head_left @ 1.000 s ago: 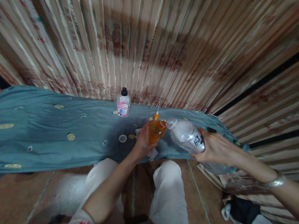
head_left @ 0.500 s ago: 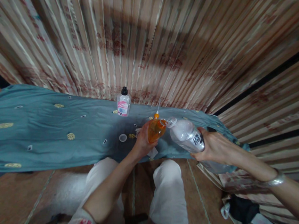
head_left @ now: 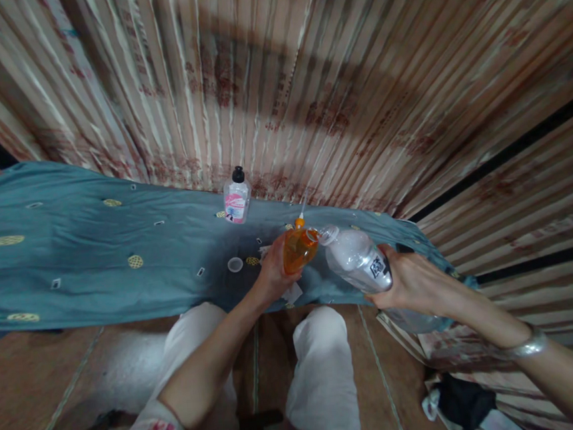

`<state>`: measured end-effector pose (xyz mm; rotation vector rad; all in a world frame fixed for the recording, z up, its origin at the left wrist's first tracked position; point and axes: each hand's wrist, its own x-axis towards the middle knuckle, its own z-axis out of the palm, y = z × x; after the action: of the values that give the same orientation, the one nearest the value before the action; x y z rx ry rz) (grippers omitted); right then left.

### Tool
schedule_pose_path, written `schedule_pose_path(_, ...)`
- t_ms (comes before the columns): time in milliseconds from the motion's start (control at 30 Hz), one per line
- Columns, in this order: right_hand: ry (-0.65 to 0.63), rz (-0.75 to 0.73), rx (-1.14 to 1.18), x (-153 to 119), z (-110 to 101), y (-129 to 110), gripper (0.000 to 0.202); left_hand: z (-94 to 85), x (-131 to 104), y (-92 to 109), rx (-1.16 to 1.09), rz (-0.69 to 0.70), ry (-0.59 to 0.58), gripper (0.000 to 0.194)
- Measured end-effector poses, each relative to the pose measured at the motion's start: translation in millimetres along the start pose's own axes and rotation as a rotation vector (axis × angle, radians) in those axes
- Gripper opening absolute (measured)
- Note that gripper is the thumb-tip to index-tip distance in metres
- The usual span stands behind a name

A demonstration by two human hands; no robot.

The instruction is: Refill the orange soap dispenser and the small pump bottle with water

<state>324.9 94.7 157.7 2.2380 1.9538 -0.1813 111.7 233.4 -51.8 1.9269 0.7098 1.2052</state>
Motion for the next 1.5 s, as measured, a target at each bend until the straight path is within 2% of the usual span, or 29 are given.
schedule_pose_path(300,0.063,-0.027,0.038,0.5,2.1,3.0,0.052,1.6,0.0,-1.5,-0.017,-0.009,0.006,0.087)
schedule_pose_path(667,0.000,0.015,0.038,1.1,-3.6,-1.1,0.057,0.5,-0.5,-1.4,-0.017,0.008,0.008,0.088)
schedule_pose_path(1200,0.027,-0.027,0.081,1.1,-3.2,1.4,0.054,2.6,-1.2,-3.6,-0.036,-0.015,0.009,0.087)
schedule_pose_path(1500,-0.021,0.032,0.038,0.3,-4.0,-3.2,0.059,2.5,-1.4,-4.3,-0.028,0.004,0.012,0.087)
